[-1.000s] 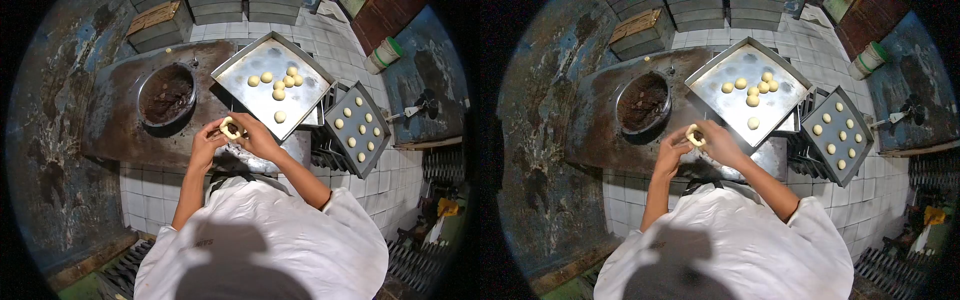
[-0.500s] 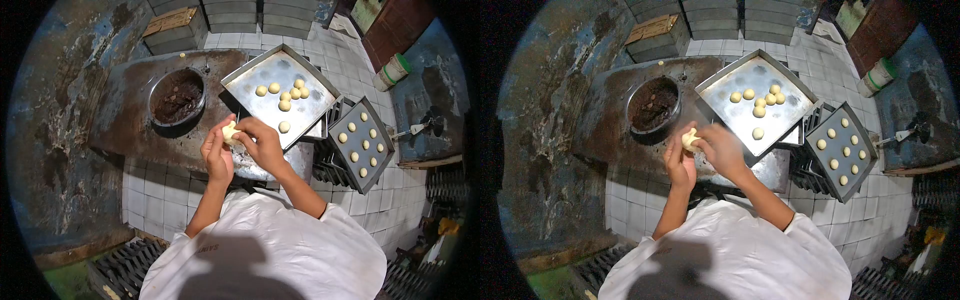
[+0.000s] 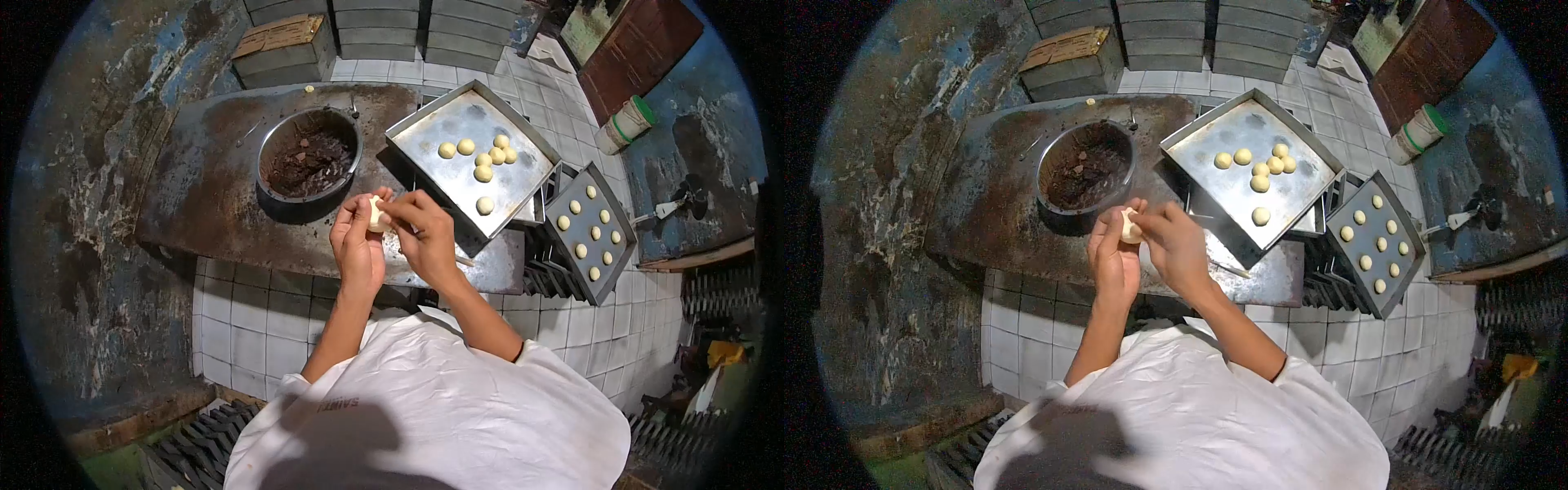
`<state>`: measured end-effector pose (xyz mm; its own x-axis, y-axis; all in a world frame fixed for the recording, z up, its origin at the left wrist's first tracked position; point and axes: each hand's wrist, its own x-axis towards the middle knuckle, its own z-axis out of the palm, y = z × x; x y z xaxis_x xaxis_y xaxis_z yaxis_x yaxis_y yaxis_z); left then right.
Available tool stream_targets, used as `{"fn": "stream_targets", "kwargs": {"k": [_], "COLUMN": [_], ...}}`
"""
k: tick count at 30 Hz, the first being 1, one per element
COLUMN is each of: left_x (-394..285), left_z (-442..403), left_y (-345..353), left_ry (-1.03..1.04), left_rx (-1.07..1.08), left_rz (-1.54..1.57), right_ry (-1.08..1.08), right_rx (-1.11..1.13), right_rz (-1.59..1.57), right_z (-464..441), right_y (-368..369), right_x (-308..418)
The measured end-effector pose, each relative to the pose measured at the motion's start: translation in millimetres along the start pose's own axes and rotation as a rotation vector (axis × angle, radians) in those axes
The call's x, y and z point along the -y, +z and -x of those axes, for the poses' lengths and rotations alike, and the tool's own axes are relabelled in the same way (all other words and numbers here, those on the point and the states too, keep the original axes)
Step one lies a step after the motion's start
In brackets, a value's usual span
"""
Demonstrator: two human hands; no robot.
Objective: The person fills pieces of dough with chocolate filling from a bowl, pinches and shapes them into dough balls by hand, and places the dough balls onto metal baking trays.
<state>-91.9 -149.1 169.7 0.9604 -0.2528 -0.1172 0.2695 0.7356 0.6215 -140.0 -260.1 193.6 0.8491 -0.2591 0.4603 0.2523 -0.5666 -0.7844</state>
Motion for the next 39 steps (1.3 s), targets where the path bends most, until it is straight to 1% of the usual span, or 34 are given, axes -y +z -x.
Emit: {"fn": "stream_targets", "kwargs": {"k": [1, 2, 4, 5, 6, 8, 9, 10, 11, 12, 13, 14, 15, 16, 17, 18, 20, 21, 22, 24, 25, 26, 28, 29, 30, 32, 33, 34, 36, 37, 39], "left_x": [-7.9, -14.0, -25.1, -31.4, -37.7, -47.5, -52.3, -56.4, -53.2, -53.3, -53.1, -52.9, -57.4, -58.5, -58.6, -58.0, -51.7, -48.3, -44.6, -39.1, -35.8, -28.9, -11.7, -4.1, 5.3, 23.2, 22.7, 25.5, 32.4, 37.9, 52.8], "left_z": [1.4, 1.3, 1.3, -1.0, -1.0, 0.1, 0.7, 1.5, 0.6, 0.0, -0.7, 0.0, -3.0, -3.5, -4.0, -3.2, -2.0, -2.1, -3.0, -3.1, -2.4, -2.9, -3.5, -3.9, -6.4, -16.6, -18.2, -21.8, -25.7, -24.5, -22.2], "left_y": [-2.7, -5.8, -14.2, -16.7, -19.6, -26.2, -30.4, -33.7, -40.8, -46.3, -51.7, -57.6, -59.4, -58.9, -56.5, -53.6, -52.5, -52.7, -52.1, -48.2, -45.3, -43.8, -38.2, -33.2, -34.0, -42.8, -37.9, -37.5, -35.0, -31.1, -17.3], "left_ry": [0.022, 0.045, 0.064, 0.080, 0.093, 0.062, 0.017, -0.030, 0.003, -0.006, -0.037, -0.072, -0.121, -0.137, -0.128, -0.120, -0.136, -0.108, -0.079, -0.077, -0.064, -0.071, -0.016, -0.027, -0.033, 0.022, 0.008, 0.004, -0.159, -0.189, -0.180], "left_rx": [0.044, 0.092, 0.142, 0.201, 0.256, 0.274, 0.249, 0.225, 0.207, 0.220, 0.142, 0.058, 0.008, 0.014, 0.048, 0.082, 0.100, 0.153, 0.207, 0.254, 0.291, 0.295, 0.155, 0.084, 0.082, 0.000, -0.028, -0.035, -0.059, -0.036, -0.025], "left_rz": [-0.038, -0.076, -0.101, -0.140, -0.179, -0.148, -0.096, -0.046, -0.059, -0.059, -0.056, -0.055, -0.072, -0.078, -0.049, -0.018, -0.020, -0.040, -0.059, -0.118, -0.178, -0.177, -0.220, -0.273, -0.269, -0.400, -0.440, -0.441, -0.373, -0.373, -0.419], "right_ry": [-0.065, -0.062, 0.115, 0.240, 0.244, 0.386, 0.431, 0.428, 0.460, 0.497, 0.388, 0.397, 0.304, 0.210, 0.197, 0.205, 0.111, 0.076, 0.081, 0.402, 0.450, 0.453, 0.421, 0.417, 0.414, 0.309, 0.310, 0.315, 0.304, 0.310, 0.376], "right_rx": [-0.066, -0.071, -0.095, -0.113, -0.120, 0.058, -0.020, -0.032, -0.093, -0.155, -0.131, -0.144, -0.146, -0.148, -0.107, -0.120, -0.213, -0.261, -0.270, -0.219, -0.162, -0.169, -0.222, -0.291, -0.321, -0.253, -0.192, -0.187, -0.176, -0.171, -0.131], "right_rz": [0.102, 0.112, -0.095, -0.302, -0.295, -0.504, -0.504, -0.499, -0.448, -0.397, -0.283, -0.281, -0.247, -0.211, -0.105, -0.097, 0.203, 0.289, 0.297, -0.301, -0.409, -0.405, -0.326, -0.268, -0.204, -0.022, -0.053, -0.054, -0.273, -0.275, -0.109], "right_z": [-4.6, -11.0, -17.5, -17.6, -15.7, -11.1, -10.1, -7.6, -5.0, -2.2, 0.5, 4.3, 6.5, 8.6, 10.5, 12.5, 14.5, 12.0, 10.7, 10.6, 9.9, 12.2, 14.8, 16.3, 19.4, 23.6, 25.3, 26.2, 28.3, 27.7, 23.6], "right_y": [5.6, 10.1, 20.1, 27.5, 31.5, 39.2, 49.1, 55.6, 61.1, 65.0, 68.3, 72.8, 77.1, 79.9, 79.4, 79.3, 76.8, 71.3, 66.7, 57.4, 51.3, 49.7, 51.2, 53.5, 57.8, 53.9, 50.2, 45.7, 35.8, 28.2, 6.1], "right_x": [4.8, 10.4, 25.6, 28.8, 28.4, 19.1, 19.9, 22.4, 25.9, 29.8, 30.6, 34.8, 45.5, 51.3, 51.1, 48.6, 40.3, 40.3, 35.1, 22.4, 20.5, 14.3, 4.9, 8.5, 4.3, -2.9, -5.8, -9.6, -18.0, -23.4, -38.3]}}
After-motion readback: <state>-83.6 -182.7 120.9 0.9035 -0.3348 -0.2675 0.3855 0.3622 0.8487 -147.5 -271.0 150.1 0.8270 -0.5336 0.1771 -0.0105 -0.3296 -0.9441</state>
